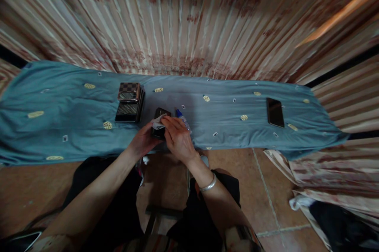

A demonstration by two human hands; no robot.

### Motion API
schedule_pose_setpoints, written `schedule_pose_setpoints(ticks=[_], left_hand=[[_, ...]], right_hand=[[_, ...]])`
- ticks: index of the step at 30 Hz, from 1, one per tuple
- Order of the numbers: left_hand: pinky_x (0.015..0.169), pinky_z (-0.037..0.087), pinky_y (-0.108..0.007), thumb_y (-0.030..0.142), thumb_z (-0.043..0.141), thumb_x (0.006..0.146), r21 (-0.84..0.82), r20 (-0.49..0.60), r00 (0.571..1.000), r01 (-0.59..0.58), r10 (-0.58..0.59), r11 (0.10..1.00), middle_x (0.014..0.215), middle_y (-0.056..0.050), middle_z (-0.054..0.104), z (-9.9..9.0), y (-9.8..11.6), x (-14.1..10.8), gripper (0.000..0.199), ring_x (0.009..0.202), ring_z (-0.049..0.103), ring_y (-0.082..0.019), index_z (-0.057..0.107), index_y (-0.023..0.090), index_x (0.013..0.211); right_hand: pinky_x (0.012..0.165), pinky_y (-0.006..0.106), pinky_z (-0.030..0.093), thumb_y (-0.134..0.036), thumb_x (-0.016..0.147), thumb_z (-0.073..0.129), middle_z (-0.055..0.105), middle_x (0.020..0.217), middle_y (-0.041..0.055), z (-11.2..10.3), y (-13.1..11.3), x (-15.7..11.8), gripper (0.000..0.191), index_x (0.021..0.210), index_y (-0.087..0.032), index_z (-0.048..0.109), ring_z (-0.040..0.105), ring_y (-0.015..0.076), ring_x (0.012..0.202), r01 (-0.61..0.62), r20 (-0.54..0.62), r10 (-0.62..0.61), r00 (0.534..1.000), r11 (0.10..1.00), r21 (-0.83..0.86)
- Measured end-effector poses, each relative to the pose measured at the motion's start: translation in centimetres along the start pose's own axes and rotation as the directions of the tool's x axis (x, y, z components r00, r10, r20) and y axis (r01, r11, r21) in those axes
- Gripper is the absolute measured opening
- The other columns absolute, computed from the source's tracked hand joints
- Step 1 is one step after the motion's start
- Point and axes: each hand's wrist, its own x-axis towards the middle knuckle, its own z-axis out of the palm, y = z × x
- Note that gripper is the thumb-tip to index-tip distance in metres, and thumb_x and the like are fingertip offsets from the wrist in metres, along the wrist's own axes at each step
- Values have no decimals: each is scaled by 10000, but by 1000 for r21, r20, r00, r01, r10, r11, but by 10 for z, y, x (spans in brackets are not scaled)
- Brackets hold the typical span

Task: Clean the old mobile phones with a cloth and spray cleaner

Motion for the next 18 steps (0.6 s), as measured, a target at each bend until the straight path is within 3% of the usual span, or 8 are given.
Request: schedule_pose_setpoints(ticks=[4,9,18], left_hand=[[698,553,-259,224,668,824,9,39,999,-5,5,1000,852,-37,731,-7,-6,4,140,764,664,-159,741,159,925],[637,521,-224,184,653,821,-1,-18,999,-28,28,1000,748,-7,684,-6,-4,3,74,679,626,-128,720,153,823],[669,509,-248,196,684,811,32,-4,1000,-13,13,999,843,-35,726,-7,-12,5,83,759,643,-158,749,156,845]], right_hand=[[1107,482,521,-119,987,445,703,1332,124,-1,-1,0,420,1349,-192,646,628,252,1272,33,17,-33,999,999,-12],[1084,460,540,-125,987,445,736,1270,99,-4,-8,3,388,1285,-213,677,661,228,1224,49,58,-51,997,998,35],[1099,504,525,-146,987,446,692,1350,116,-2,0,2,412,1331,-216,662,628,256,1270,-26,52,26,998,1000,4]])
